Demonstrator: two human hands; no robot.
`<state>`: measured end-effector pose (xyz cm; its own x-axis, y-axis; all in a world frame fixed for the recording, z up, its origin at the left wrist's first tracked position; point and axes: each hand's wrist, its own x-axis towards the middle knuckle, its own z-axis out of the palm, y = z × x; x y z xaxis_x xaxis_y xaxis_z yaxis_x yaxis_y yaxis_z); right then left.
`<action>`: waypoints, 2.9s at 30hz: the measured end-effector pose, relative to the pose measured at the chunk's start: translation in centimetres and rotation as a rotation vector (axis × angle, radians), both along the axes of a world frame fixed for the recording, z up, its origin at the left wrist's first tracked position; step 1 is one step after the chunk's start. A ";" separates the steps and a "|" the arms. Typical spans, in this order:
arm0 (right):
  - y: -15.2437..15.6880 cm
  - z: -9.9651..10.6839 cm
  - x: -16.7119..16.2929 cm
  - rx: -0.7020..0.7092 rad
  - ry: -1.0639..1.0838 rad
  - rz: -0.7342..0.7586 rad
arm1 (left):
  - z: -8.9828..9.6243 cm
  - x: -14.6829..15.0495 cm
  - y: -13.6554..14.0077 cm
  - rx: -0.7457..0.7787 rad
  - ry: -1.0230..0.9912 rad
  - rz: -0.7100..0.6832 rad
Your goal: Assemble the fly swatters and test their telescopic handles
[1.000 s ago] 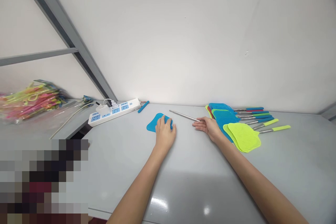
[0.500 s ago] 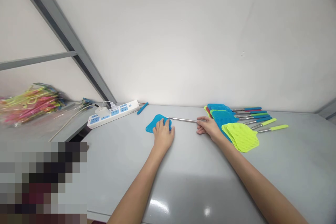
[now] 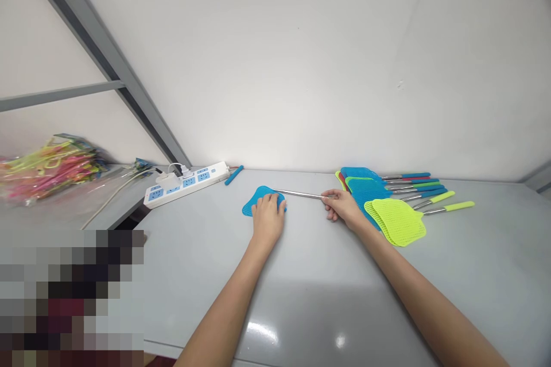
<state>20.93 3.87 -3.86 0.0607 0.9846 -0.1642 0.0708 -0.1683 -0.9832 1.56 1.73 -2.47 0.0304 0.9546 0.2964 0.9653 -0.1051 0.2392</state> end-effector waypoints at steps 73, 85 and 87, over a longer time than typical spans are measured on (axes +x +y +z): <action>-0.4 -0.2 0.8 0.258 0.438 -0.266 | -0.6 0.0 -0.1 -0.095 -0.031 0.273; -0.4 -0.2 0.8 0.247 0.462 -0.268 | -0.8 0.2 -0.1 -0.080 -0.042 0.282; -0.3 -0.3 0.8 0.250 0.476 -0.274 | -0.8 0.2 -0.1 -0.078 -0.052 0.269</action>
<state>21.77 3.60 -4.15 0.2939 0.9558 -0.0008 -0.4004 0.1224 -0.9081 1.78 1.62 -3.26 -0.2405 0.9463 0.2160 0.9421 0.1740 0.2867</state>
